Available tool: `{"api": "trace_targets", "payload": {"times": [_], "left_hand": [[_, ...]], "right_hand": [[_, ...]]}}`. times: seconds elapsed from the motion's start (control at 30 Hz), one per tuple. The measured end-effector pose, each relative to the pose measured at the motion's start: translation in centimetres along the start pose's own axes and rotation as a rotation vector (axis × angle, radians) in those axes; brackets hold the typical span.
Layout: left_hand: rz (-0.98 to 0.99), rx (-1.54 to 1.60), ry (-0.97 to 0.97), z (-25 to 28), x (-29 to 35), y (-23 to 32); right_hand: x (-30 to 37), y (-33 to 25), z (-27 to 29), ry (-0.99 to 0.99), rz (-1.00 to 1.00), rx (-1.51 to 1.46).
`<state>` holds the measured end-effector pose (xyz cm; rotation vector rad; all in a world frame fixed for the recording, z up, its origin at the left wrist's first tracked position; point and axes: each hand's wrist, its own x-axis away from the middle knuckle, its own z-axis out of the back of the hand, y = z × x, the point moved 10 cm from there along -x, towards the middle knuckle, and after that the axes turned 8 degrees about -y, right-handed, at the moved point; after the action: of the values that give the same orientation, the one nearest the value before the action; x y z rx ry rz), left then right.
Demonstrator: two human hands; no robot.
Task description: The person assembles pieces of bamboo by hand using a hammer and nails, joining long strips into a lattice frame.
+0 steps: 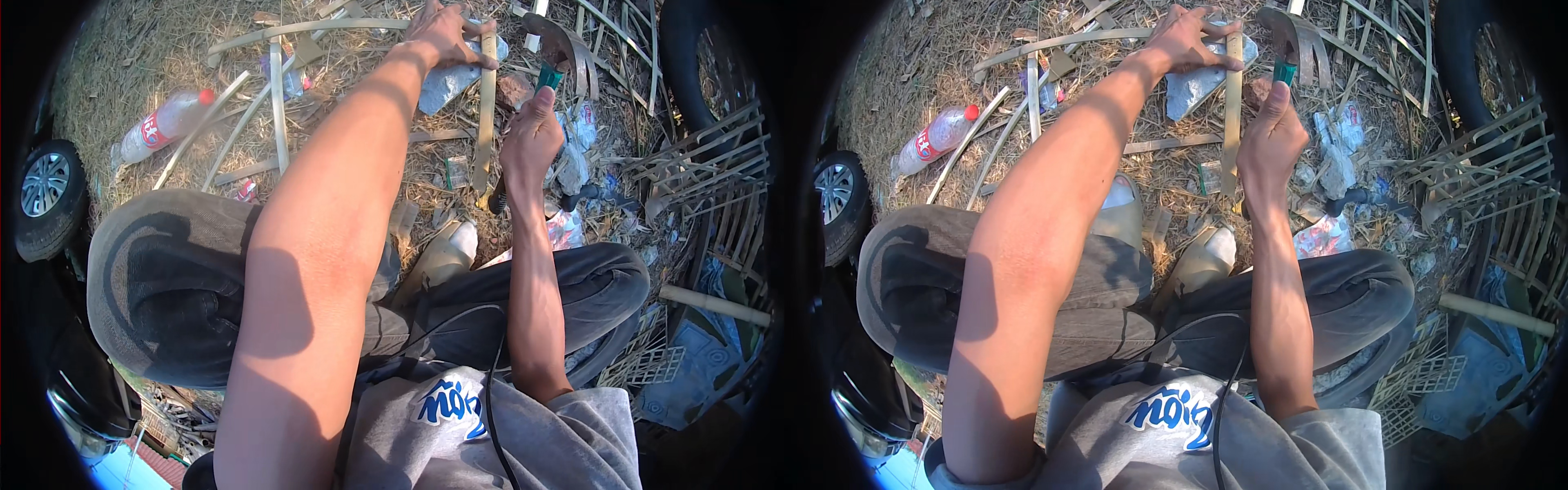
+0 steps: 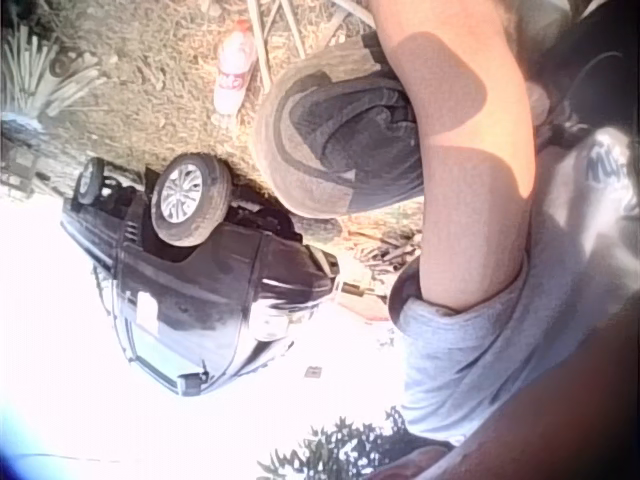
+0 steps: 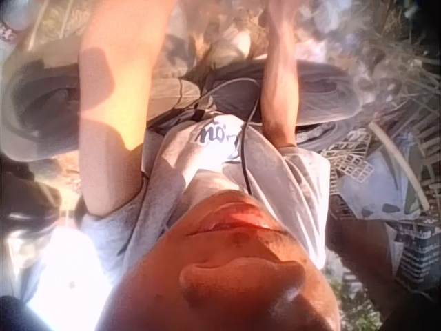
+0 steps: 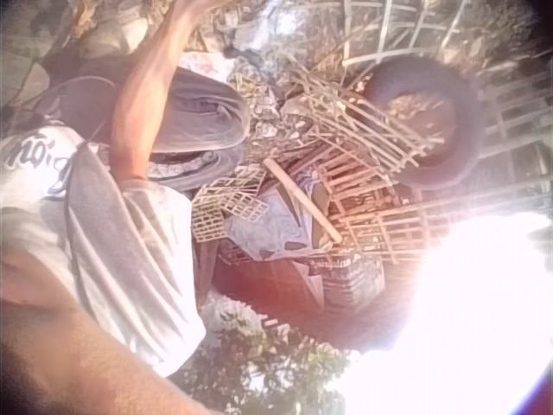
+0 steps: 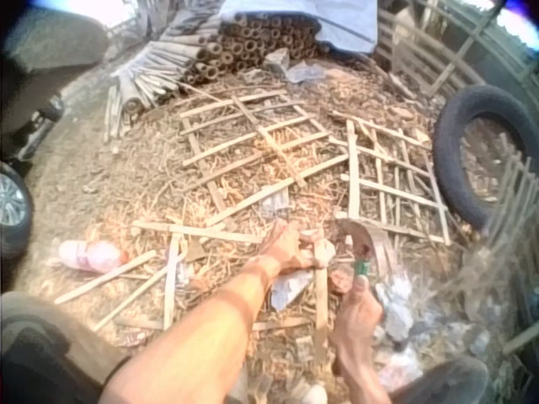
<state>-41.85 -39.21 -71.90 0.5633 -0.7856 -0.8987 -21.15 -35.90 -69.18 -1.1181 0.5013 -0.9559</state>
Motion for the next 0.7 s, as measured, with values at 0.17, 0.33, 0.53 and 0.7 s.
{"api": "trace_targets", "payload": {"times": [0.17,0.33,0.53,0.7], "left_hand": [[-0.096,-0.371,0.158,-0.7,-1.1,-3.1],[-0.095,-0.306,0.110,-2.8,-2.6,-3.3],[-0.154,-0.263,0.081,-2.7,-2.6,-3.6],[-0.163,-0.236,0.085,-2.3,-2.6,-3.0]], "right_hand": [[-0.7,-0.5,-2.1,-0.085,0.092,0.299],[-0.5,1.4,0.0,-0.065,-0.038,0.233],[-1.0,1.3,-1.3,-0.225,-0.090,0.368],[-0.9,2.4,1.1,-0.141,-0.179,0.199]]}}
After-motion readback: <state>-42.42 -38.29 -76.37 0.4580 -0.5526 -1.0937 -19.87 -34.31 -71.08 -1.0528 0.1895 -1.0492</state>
